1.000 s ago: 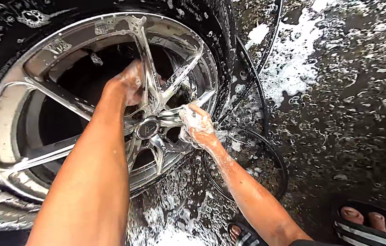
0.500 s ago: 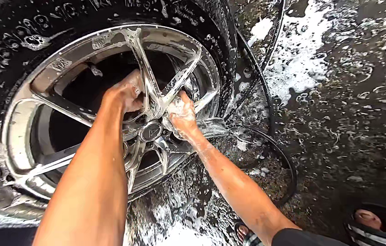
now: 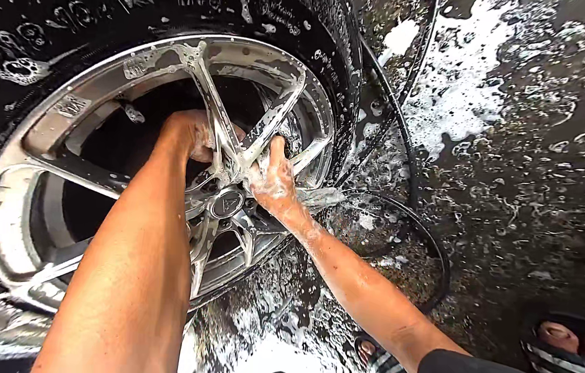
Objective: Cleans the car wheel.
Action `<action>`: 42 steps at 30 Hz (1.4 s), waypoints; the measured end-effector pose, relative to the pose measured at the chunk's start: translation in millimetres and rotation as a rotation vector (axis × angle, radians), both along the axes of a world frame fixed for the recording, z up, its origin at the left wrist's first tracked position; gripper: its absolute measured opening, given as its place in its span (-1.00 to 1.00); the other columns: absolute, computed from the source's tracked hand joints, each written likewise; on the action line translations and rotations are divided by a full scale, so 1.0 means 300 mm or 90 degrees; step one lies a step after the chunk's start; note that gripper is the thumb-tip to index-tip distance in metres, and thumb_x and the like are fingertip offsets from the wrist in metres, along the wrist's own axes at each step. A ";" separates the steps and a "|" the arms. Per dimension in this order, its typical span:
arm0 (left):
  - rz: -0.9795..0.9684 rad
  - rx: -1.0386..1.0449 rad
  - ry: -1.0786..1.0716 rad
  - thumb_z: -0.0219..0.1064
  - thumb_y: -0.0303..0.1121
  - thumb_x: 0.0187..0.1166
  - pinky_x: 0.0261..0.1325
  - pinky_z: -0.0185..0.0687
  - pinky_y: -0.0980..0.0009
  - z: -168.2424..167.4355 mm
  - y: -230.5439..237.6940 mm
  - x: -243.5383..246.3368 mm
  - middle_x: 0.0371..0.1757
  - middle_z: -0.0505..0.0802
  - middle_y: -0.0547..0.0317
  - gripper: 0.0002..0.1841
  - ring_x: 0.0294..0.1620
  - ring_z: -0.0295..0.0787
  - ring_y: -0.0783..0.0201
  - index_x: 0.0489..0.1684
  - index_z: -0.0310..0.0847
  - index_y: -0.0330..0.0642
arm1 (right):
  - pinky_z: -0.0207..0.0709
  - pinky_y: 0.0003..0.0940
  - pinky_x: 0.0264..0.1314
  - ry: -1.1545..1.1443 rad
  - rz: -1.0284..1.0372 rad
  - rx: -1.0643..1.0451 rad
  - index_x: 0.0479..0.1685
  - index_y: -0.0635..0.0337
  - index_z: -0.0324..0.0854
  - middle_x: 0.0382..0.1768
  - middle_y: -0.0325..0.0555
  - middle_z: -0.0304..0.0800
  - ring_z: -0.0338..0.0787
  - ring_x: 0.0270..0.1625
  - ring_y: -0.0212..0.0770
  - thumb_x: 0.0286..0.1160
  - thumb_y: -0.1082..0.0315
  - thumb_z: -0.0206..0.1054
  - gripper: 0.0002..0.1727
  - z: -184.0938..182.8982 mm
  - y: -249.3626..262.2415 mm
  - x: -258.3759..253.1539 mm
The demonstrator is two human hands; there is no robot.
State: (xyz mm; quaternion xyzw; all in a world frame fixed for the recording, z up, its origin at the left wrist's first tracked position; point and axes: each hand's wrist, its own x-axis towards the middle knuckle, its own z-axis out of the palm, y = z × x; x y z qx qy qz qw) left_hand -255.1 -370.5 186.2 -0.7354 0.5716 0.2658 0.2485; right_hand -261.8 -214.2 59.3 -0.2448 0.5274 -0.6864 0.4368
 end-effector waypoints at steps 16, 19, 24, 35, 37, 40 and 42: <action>-0.073 0.049 0.075 -0.09 -0.44 0.82 -0.53 0.53 0.67 0.014 0.056 -0.025 -0.53 0.65 0.43 -0.70 -0.58 0.58 0.60 -0.30 0.51 0.00 | 0.56 -0.01 0.42 -0.134 0.134 -0.052 0.65 0.48 0.19 0.19 0.35 0.74 0.76 0.28 0.07 0.34 0.54 0.39 -0.22 -0.013 -0.048 -0.062; -0.095 0.118 0.083 -0.12 -0.61 0.73 -0.56 0.53 0.68 0.008 0.061 -0.043 -0.59 0.65 0.42 -0.65 -0.63 0.58 0.60 -0.39 0.50 -0.03 | 0.51 -0.15 0.51 -0.149 0.161 -0.127 0.66 0.48 0.17 0.28 0.29 0.71 0.73 0.35 -0.06 0.34 0.48 0.47 -0.17 -0.059 -0.071 -0.080; -0.032 0.116 0.134 -0.17 -0.49 0.80 -0.50 0.58 0.66 0.014 0.093 -0.036 -0.57 0.70 0.44 -0.63 -0.58 0.63 0.59 -0.37 0.52 0.02 | 0.60 0.00 0.39 -0.010 0.323 -0.152 0.81 0.17 0.04 0.32 0.19 0.70 0.75 0.29 -0.02 0.24 0.42 0.59 0.04 -0.124 0.043 -0.202; 0.033 -0.348 0.229 -0.03 -0.33 0.84 -0.19 0.61 0.43 0.025 0.264 -0.035 -0.30 0.64 0.29 -0.79 -0.29 0.61 0.45 -0.11 0.52 -0.11 | 0.68 -0.03 0.01 -0.136 0.039 -0.027 0.28 0.36 0.48 -0.10 0.16 0.78 0.80 -0.08 -0.03 0.56 0.47 0.33 -0.64 -0.026 -0.014 -0.084; -0.068 -0.390 0.210 -0.03 -0.41 0.83 -0.07 0.62 0.44 0.022 0.286 -0.013 -0.24 0.66 0.27 -0.79 -0.20 0.62 0.48 -0.09 0.54 -0.15 | 0.68 0.03 0.01 -0.140 0.113 -0.006 0.41 0.30 0.41 -0.04 0.17 0.78 0.81 -0.05 0.01 0.60 0.36 0.33 -0.55 -0.044 -0.017 -0.088; -0.203 -0.461 0.030 0.04 -0.44 0.79 0.21 0.58 0.07 0.013 0.266 -0.012 0.06 0.74 -0.18 -0.74 0.11 0.67 0.09 0.14 0.59 -0.41 | 0.65 0.17 0.14 -0.017 0.334 -0.057 0.41 0.25 0.51 -0.01 0.19 0.80 0.82 0.02 0.08 0.58 0.17 0.41 -0.49 -0.121 -0.004 -0.168; -0.245 -0.466 -0.072 0.02 -0.46 0.79 0.44 0.41 -0.15 0.031 0.257 -0.052 0.31 0.67 -0.43 -0.66 0.40 0.58 -0.19 0.34 0.50 -0.53 | 0.62 0.16 -0.03 0.078 0.389 -0.092 0.11 0.27 0.66 -0.21 0.14 0.79 0.80 -0.14 0.07 0.59 0.20 0.38 -0.68 -0.158 0.010 -0.215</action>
